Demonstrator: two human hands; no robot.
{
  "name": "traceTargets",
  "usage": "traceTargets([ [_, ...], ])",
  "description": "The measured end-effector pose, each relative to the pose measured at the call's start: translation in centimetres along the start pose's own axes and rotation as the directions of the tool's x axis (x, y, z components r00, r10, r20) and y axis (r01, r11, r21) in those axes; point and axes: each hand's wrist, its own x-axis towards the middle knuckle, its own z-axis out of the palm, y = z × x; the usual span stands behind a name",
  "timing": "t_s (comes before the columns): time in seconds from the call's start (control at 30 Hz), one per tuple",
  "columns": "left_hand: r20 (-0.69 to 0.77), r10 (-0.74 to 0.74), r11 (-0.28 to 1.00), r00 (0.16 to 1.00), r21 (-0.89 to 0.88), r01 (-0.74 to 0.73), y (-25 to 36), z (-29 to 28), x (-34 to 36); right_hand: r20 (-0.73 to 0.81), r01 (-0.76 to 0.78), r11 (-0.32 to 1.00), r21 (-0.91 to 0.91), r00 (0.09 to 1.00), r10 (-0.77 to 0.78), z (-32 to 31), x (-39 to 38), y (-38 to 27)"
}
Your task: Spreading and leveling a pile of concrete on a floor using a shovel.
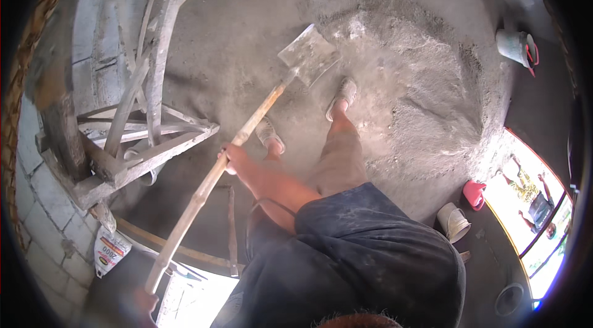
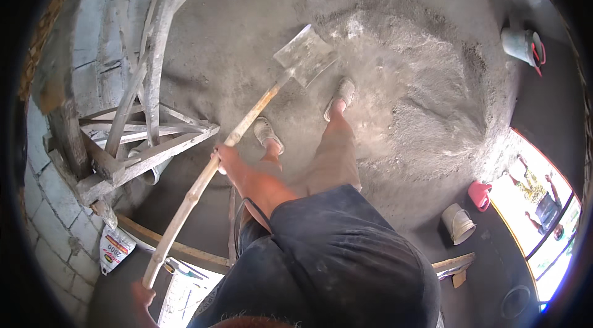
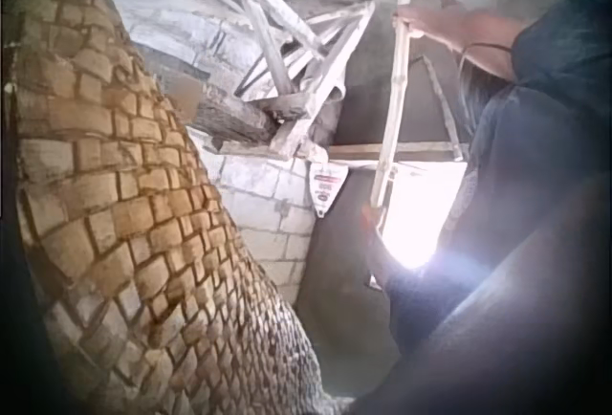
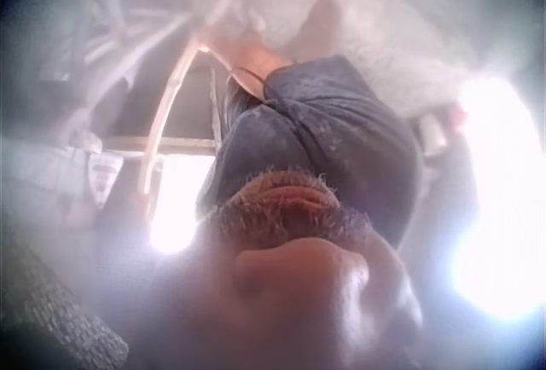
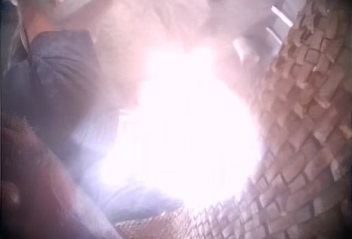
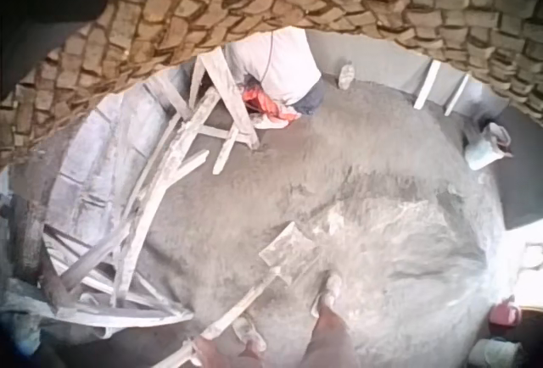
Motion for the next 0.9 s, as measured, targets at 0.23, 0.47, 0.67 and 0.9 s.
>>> traceTargets([
  [0.23, -0.154, 0.306, 0.948, 0.94, 0.137, -0.286, 21.4, -12.4, 1.6, 0.285, 0.22, 0.941, 0.256, 0.914, -0.29, -2.1, -5.1, -22.8],
  [0.47, -0.263, 0.449, 0.887, 0.854, 0.249, -0.389, 33.2, -15.2, -1.4, 0.255, 0.259, 0.874, 0.412, 0.888, -0.383, -8.5, -8.1, -35.1],
  [0.67, -0.32, 0.447, 0.886, 0.835, 0.287, -0.365, 32.4, -12.6, -2.5, 0.358, 0.155, 0.855, 0.494, 0.86, -0.363, -13.1, -12.3, -34.0],
  [0.9, -0.361, 0.582, 0.812, 0.728, 0.294, -0.503, 34.9, -8.0, -2.4, 0.283, 0.228, 0.757, 0.612, 0.831, -0.479, -26.1, -16.7, -33.8],
])
